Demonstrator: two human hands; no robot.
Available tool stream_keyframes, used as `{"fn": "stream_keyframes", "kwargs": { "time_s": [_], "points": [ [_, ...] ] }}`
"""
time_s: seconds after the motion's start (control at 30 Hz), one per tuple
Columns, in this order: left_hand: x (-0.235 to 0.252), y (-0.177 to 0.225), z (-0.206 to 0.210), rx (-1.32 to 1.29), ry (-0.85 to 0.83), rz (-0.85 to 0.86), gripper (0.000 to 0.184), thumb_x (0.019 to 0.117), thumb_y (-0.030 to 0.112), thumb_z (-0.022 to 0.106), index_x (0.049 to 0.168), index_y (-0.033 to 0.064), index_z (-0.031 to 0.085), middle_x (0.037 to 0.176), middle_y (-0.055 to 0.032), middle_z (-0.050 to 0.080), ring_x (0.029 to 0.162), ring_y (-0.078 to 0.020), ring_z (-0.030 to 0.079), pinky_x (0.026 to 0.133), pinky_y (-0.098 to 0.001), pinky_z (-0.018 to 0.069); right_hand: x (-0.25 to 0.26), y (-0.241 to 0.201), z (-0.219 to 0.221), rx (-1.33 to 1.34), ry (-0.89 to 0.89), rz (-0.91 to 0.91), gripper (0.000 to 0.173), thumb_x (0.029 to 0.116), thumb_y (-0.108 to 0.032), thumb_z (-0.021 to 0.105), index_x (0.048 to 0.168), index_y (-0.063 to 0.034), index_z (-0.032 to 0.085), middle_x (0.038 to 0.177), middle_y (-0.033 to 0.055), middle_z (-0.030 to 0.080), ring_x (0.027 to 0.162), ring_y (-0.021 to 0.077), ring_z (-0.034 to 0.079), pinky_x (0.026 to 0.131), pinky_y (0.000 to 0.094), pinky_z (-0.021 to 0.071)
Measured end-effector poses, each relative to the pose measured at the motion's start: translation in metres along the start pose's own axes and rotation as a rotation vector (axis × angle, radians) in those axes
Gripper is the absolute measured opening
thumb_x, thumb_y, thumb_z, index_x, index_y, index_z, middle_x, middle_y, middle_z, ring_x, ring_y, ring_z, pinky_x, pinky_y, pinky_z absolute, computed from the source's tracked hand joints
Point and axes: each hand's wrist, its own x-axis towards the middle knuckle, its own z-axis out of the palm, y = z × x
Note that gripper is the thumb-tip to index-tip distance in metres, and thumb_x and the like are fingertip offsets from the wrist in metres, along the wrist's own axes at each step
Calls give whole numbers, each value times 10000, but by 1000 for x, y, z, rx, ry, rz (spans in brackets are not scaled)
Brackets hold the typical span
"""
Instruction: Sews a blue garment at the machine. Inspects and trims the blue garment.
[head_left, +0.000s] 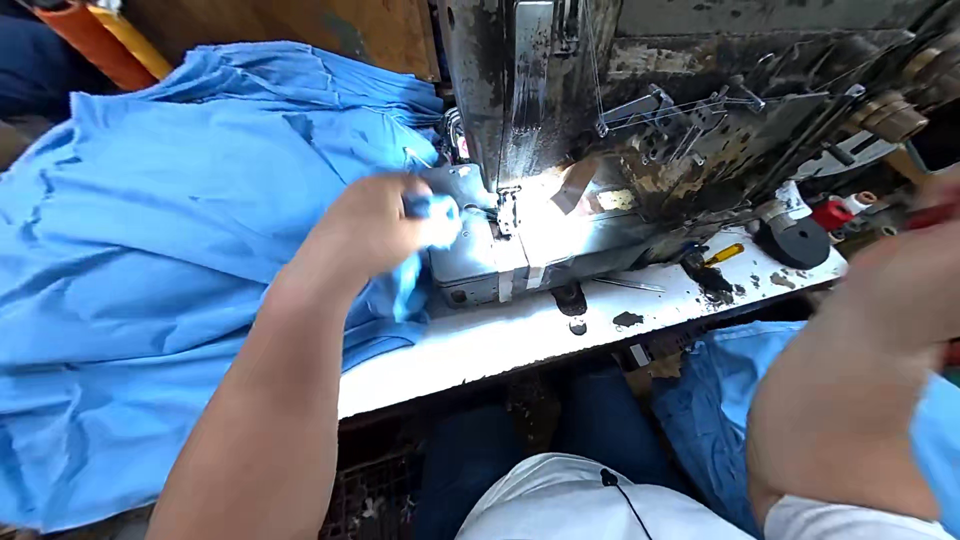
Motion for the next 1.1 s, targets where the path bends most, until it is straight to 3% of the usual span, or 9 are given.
{"fn": "stream_keyframes", "kwargs": {
  "time_s": [0.1, 0.2, 0.3, 0.37, 0.43, 0.53, 0.67, 0.83, 1.1],
  "points": [
    [-60, 23, -6, -28, -131, 120, 189, 980, 237, 685, 798, 196, 715, 674, 39, 649, 614, -99, 609, 548, -373, 489, -49, -82, 81, 100, -462, -276, 276, 969, -228, 666, 1165, -60, 764, 916, 136, 676, 790, 227, 649, 658, 370, 530],
    [-88, 44, 12, 139, -92, 135, 101, 915, 110, 683, 966, 112, 769, 872, -126, 731, 859, -349, 709, 707, -630, 526, -70, -109, 151, 54, -875, -393, 261, 1025, -220, 571, 1179, -109, 750, 963, 123, 703, 727, 315, 697, 541, 499, 536],
    [-120, 28, 71, 151, -67, 435, 187, 787, 133, 785, 961, 202, 778, 906, -33, 748, 920, -266, 718, 818, -588, 554, -55, -133, 185, 111, -995, -411, 284, 1056, -149, 493, 1155, -35, 733, 1099, 182, 718, 993, 372, 714, 821, 578, 576],
    [-156, 13, 117, -3, -98, 691, 358, 874, 110, 752, 1210, 234, 731, 1245, -54, 702, 1324, -318, 569, 1148, -702, 325, -49, -160, 189, 261, -972, -352, 303, 1063, -170, 492, 1129, -21, 747, 1020, 181, 717, 958, 350, 704, 839, 556, 553],
    [-193, -6, 149, -221, 36, 791, 285, 1010, 97, 577, 1249, 171, 712, 1316, -103, 680, 1365, -304, 550, 1197, -582, 351, -61, -203, 181, 416, -987, -368, 298, 1040, -270, 557, 1161, -88, 760, 1004, 124, 725, 910, 274, 709, 784, 499, 574],
    [-240, -44, 171, -569, 253, 494, 178, 998, 62, 579, 1070, 28, 738, 1113, -123, 723, 1091, -170, 688, 988, -312, 562, -113, -265, 183, 482, -1225, -503, 429, 911, -487, 736, 1188, -160, 737, 1071, 87, 660, 814, 231, 677, 642, 448, 583],
    [-296, -84, 151, -828, 329, -129, 139, 959, 22, 623, 1022, -34, 734, 1014, -87, 731, 953, -102, 700, 889, -279, 592, -149, -298, 224, 286, -1577, -462, 257, 1039, -207, 549, 1123, -2, 680, 1214, 243, 650, 1070, 458, 656, 845, 667, 522],
    [-340, -110, 136, -1158, 437, -751, 128, 974, 40, 618, 1076, -7, 678, 960, -75, 727, 836, -136, 707, 775, -303, 596, -152, -308, 235, 184, -1623, -400, 361, 1067, -291, 532, 1251, 5, 629, 1296, 243, 613, 1148, 434, 642, 911, 625, 530],
    [-305, -102, 87, -1184, 1021, -652, 411, 1038, 101, 460, 1426, -15, 393, 1216, -109, 629, 1072, -107, 640, 923, -324, 560, -173, -320, 128, 1034, -1337, -419, 188, 987, -230, 621, 940, -68, 704, 812, 61, 687, 718, 164, 680, 660, 339, 592]
  ]
}}
